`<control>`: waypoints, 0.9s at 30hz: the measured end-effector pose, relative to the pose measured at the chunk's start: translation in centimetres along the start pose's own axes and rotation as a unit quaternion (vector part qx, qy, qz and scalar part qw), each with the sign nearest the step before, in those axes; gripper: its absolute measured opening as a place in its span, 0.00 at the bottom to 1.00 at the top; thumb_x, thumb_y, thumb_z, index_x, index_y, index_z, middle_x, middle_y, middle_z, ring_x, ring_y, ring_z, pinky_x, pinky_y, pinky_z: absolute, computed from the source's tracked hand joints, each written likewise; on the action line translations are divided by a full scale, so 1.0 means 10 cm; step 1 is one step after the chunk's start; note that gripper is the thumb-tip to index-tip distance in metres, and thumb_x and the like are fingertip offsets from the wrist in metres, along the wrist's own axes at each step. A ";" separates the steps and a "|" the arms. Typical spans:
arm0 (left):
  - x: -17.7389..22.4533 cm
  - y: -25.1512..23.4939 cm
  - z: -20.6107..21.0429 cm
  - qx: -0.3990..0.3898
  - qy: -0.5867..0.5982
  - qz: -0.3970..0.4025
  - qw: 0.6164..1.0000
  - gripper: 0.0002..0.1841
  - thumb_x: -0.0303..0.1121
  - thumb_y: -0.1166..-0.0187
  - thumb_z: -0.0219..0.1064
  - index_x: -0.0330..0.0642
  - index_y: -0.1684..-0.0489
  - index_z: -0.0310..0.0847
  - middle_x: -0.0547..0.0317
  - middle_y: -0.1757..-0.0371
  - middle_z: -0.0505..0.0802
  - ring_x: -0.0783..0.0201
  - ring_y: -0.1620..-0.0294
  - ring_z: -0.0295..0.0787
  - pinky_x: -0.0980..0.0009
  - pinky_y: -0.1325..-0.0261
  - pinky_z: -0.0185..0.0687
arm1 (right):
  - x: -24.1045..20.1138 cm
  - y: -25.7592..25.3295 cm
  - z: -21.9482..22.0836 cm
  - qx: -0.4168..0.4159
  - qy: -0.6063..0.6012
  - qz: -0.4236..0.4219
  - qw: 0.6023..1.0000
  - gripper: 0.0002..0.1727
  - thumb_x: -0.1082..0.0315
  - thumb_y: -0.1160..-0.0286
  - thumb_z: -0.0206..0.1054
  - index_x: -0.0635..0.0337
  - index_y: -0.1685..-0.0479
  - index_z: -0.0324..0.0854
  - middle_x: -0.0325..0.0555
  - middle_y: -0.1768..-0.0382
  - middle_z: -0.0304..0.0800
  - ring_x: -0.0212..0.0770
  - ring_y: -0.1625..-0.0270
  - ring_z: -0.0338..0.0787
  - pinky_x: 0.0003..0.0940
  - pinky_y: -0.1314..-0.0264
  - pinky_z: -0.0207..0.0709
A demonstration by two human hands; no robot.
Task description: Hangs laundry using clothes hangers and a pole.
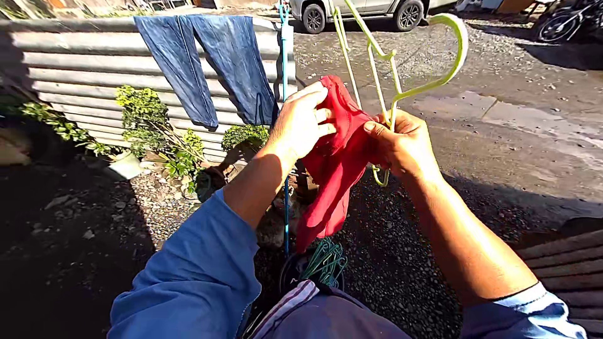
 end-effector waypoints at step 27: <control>-0.76 -0.23 -0.90 0.047 -0.689 -0.021 0.723 0.41 0.26 0.28 0.69 0.47 0.09 0.58 0.34 0.18 0.70 0.33 0.44 0.89 0.35 0.46 0.85 | 0.14 0.83 -0.43 -0.049 0.011 0.035 0.998 0.12 0.61 0.11 0.56 0.44 0.69 0.76 0.29 0.90 0.67 0.24 0.92 0.65 0.19 0.90 0.64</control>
Point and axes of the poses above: each hand's wrist, its own y-axis away from the middle knuckle, its own z-axis out of the palm, x = y × z, the point moved 10 cm from there along -y, towards the middle knuckle
